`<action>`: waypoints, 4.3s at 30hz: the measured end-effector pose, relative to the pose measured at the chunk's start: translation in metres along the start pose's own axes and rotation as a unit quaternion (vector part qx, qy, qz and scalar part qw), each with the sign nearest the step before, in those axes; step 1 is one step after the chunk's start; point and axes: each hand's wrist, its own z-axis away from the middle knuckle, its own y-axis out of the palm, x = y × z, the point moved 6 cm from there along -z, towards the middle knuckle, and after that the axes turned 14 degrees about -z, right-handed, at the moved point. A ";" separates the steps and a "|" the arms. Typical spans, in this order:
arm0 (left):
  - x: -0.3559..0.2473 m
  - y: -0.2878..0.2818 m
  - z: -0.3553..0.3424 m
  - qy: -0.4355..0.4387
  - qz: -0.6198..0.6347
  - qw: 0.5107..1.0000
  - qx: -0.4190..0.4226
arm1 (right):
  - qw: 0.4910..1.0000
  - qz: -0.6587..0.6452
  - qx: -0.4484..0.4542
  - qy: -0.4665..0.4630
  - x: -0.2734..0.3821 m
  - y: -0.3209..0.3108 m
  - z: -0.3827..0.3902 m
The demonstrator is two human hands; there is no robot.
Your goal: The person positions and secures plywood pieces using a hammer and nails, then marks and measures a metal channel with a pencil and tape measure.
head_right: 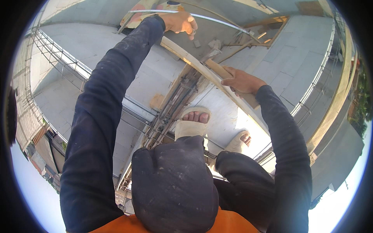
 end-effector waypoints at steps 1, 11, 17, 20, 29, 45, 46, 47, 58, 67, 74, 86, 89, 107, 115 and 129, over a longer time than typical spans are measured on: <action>-0.003 0.003 -0.006 0.013 -0.017 1.000 0.012 | 1.000 -0.014 0.001 -0.004 -0.003 0.002 0.000; -0.016 0.085 -0.099 -0.029 -0.278 0.953 0.119 | 0.986 -0.140 -0.013 -0.090 -0.064 0.002 -0.022; 0.012 0.116 -0.079 -0.099 -0.123 0.970 0.184 | 0.972 -0.222 0.021 -0.072 -0.071 -0.002 -0.004; 0.007 0.119 -0.078 -0.068 -0.142 0.966 0.205 | 0.962 -0.260 0.026 -0.079 -0.083 -0.004 -0.005; 0.006 0.116 -0.066 -0.072 -0.141 0.969 0.188 | 0.965 -0.236 -0.023 -0.113 -0.091 -0.015 -0.008; 0.001 0.113 -0.060 -0.127 -0.098 0.963 0.217 | 0.970 -0.135 -0.113 -0.168 -0.063 -0.036 -0.013; 0.003 0.114 -0.061 -0.126 -0.120 0.960 0.218 | 0.977 -0.141 -0.096 -0.129 -0.060 -0.038 -0.009; 0.005 0.115 -0.062 -0.124 -0.141 0.957 0.219 | 0.976 -0.107 -0.094 -0.167 -0.065 -0.032 -0.017; 0.015 0.120 -0.066 -0.108 -0.113 0.960 0.234 | 0.986 -0.070 -0.099 -0.119 -0.055 -0.033 -0.009; 0.025 0.121 -0.067 -0.108 -0.107 0.955 0.256 | 0.970 -0.127 -0.146 -0.148 -0.045 -0.051 0.006; 0.011 0.117 -0.069 -0.120 -0.199 0.943 0.237 | 0.967 -0.025 -0.103 -0.234 -0.062 -0.019 -0.021; 0.037 0.065 -0.040 -0.087 -0.413 0.867 0.267 | 0.984 -0.107 -0.097 -0.106 -0.052 -0.034 0.010; 0.012 0.070 -0.041 -0.091 -0.416 0.852 0.304 | 0.986 -0.119 -0.085 -0.077 -0.065 -0.022 0.003; 0.029 0.078 -0.040 -0.027 -0.413 0.876 0.246 | 0.986 -0.148 -0.073 -0.028 -0.032 -0.015 0.001; 0.042 0.087 -0.053 -0.034 -0.435 0.852 0.288 | 0.982 -0.098 -0.096 -0.127 -0.024 -0.042 -0.015; 0.037 0.075 -0.040 -0.097 -0.399 0.864 0.293 | 0.979 -0.128 -0.103 -0.117 -0.010 -0.066 -0.002</action>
